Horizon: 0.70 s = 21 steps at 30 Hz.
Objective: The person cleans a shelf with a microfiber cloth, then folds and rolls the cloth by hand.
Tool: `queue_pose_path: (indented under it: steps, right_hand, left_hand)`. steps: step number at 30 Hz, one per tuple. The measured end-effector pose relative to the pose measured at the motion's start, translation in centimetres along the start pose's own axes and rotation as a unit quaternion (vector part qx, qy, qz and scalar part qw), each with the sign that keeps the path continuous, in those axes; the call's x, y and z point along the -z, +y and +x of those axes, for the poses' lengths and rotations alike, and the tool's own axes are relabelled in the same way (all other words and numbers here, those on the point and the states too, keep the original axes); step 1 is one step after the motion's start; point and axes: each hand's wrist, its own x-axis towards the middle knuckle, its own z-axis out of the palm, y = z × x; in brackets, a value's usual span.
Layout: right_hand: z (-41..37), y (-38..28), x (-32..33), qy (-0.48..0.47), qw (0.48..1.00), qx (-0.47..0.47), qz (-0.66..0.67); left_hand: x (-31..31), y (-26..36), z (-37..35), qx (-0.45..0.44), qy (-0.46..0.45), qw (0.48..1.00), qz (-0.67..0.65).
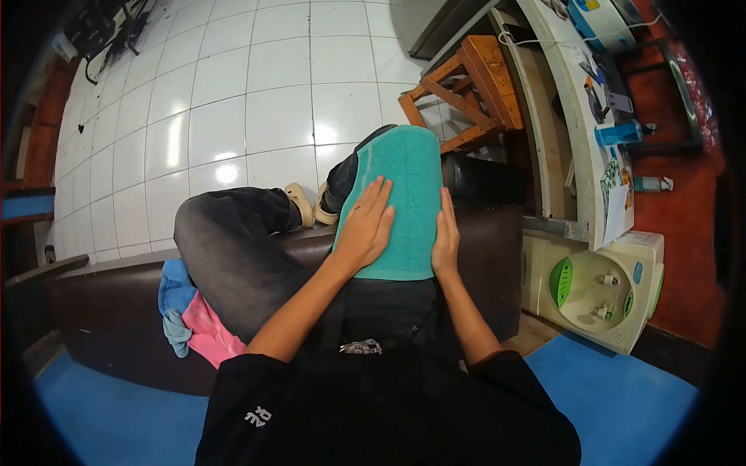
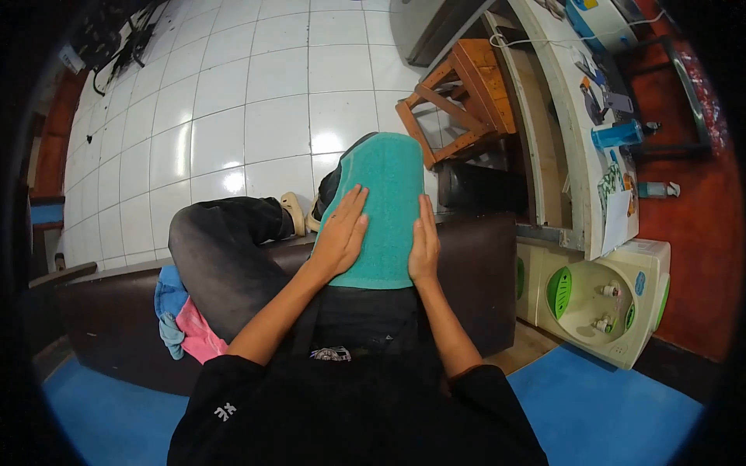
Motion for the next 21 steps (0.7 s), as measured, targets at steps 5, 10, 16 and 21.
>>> queue_pose_path:
  steps: [5,10,16,21]
  right_hand:
    - [1.2,4.9,-0.6,0.044,0.992,-0.090,0.079]
    - [-0.9,1.6,1.8,0.020,0.988,-0.139,-0.066]
    - [-3.9,-5.2,6.2,-0.127,0.962,-0.240,-0.037]
    - [2.8,-8.9,5.0,-0.042,0.990,0.104,-0.082]
  left_hand:
    - [-0.1,-3.6,-0.6,0.021,0.065,0.997,-0.043]
    - [6.4,-0.2,-2.1,0.324,-0.196,0.918,0.118]
    - [9.0,1.9,-7.1,0.231,-0.075,0.962,-0.126]
    - [11.0,0.8,-2.4,0.184,-0.021,0.962,-0.200]
